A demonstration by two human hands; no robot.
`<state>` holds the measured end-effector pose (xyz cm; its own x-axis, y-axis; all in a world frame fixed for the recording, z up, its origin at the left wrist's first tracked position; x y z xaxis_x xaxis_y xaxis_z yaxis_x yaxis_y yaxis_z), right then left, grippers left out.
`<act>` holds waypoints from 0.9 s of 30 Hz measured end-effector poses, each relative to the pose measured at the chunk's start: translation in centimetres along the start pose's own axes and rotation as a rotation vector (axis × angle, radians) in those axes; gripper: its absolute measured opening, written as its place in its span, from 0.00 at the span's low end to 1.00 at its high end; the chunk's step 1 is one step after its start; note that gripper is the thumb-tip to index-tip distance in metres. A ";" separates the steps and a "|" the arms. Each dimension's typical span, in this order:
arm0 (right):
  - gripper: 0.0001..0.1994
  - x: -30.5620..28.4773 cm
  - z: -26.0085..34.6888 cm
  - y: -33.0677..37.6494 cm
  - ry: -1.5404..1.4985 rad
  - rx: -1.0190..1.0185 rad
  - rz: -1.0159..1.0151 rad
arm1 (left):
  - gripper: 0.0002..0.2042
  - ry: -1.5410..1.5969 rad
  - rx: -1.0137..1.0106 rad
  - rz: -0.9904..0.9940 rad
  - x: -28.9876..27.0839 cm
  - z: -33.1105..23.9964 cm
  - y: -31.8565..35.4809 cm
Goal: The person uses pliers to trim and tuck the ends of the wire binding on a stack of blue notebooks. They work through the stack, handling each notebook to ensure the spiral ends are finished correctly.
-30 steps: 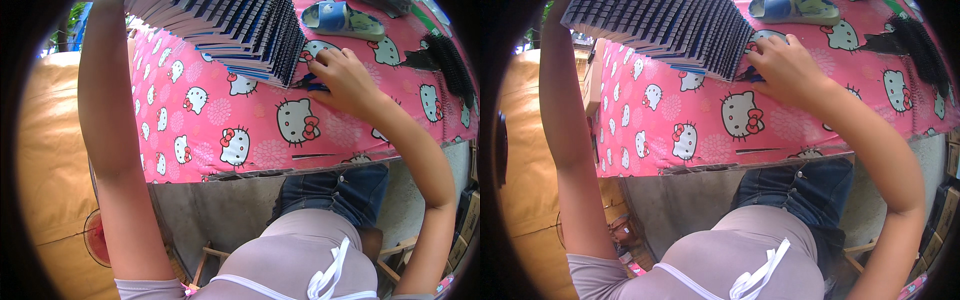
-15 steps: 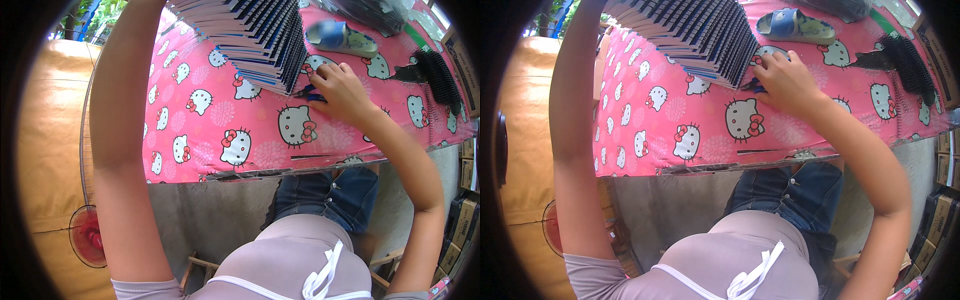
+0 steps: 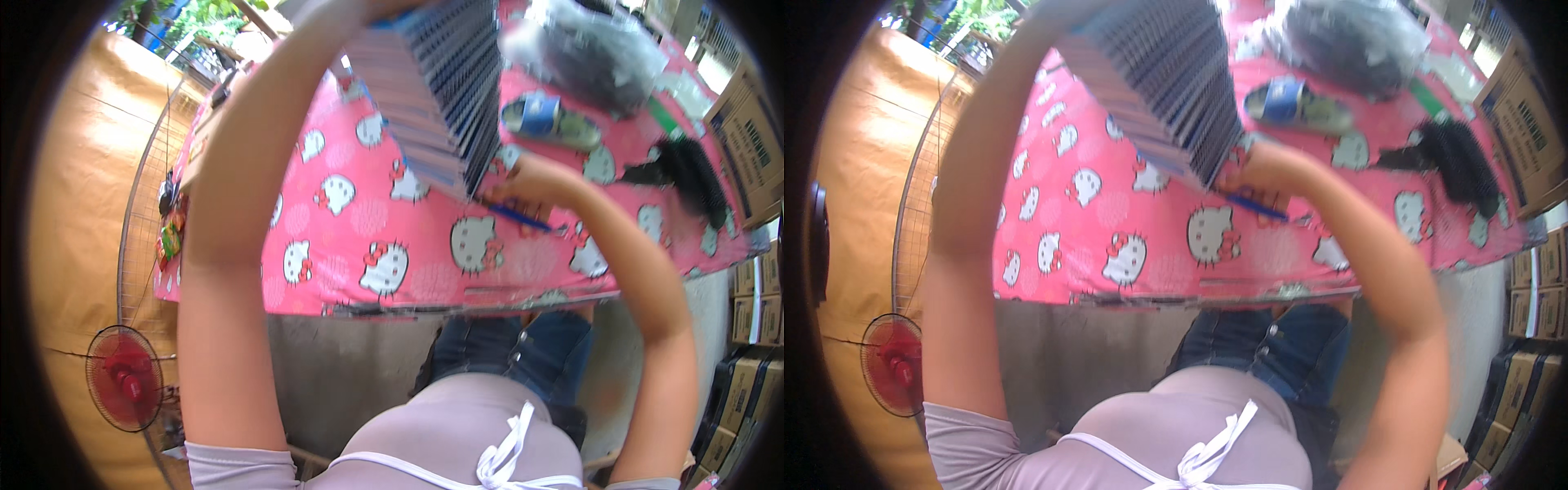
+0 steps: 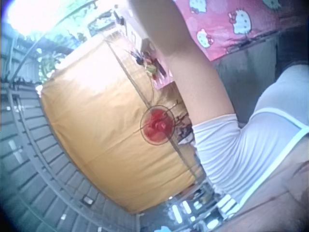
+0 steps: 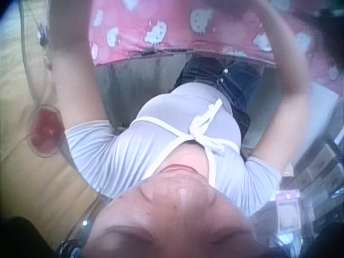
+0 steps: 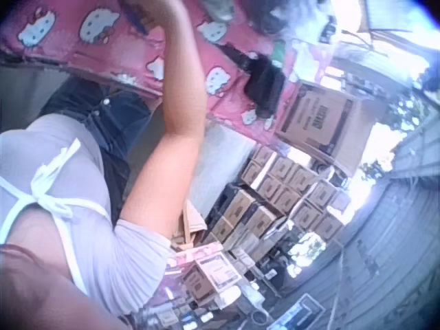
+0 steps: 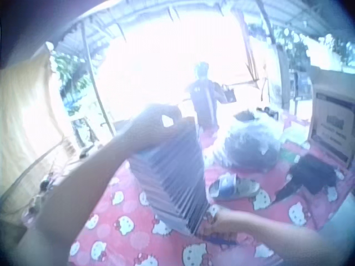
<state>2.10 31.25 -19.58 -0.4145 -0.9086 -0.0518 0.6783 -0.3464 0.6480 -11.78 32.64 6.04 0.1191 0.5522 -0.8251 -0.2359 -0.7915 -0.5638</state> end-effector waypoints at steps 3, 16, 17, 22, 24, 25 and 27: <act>0.32 -0.3 0.6 -0.9 0.667 -0.454 -0.371 | 0.16 -0.241 0.077 -0.038 -0.3 -1.4 -0.5; 0.49 6.6 3.1 0.4 0.416 -0.928 -0.580 | 0.29 0.228 -0.750 -0.429 7.0 8.2 25.9; 0.49 6.7 3.2 0.0 0.424 -0.960 -0.630 | 0.36 0.260 -0.791 -0.113 10.6 7.3 26.7; 0.46 7.1 2.7 -1.0 0.196 -1.008 -0.794 | 0.48 0.264 -0.634 0.256 15.5 3.4 27.4; 0.42 6.8 3.0 -1.6 0.216 -1.024 -0.776 | 0.47 0.324 -0.598 0.221 16.1 3.7 26.2; 0.41 5.4 2.0 -2.4 0.263 -1.013 -0.809 | 0.47 0.390 -0.555 0.204 17.4 3.8 24.9; 0.37 4.6 1.5 -3.9 0.294 -0.954 -0.790 | 0.47 0.444 -0.542 0.174 17.6 4.6 24.5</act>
<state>-3.40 28.80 -21.23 -0.8368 -0.3545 -0.4173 0.5257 -0.7334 -0.4310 -19.93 24.18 -22.18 0.5310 0.3393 -0.7764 0.2108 -0.9404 -0.2668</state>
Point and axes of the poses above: each hand's wrist, its own y-axis away from the middle knuckle, its own x-axis out of the palm, z = x × y, the point moved 7 cm from there along -y, towards the middle knuckle, and after that the axes turned 14 degrees about -y, right-handed, at the moved point
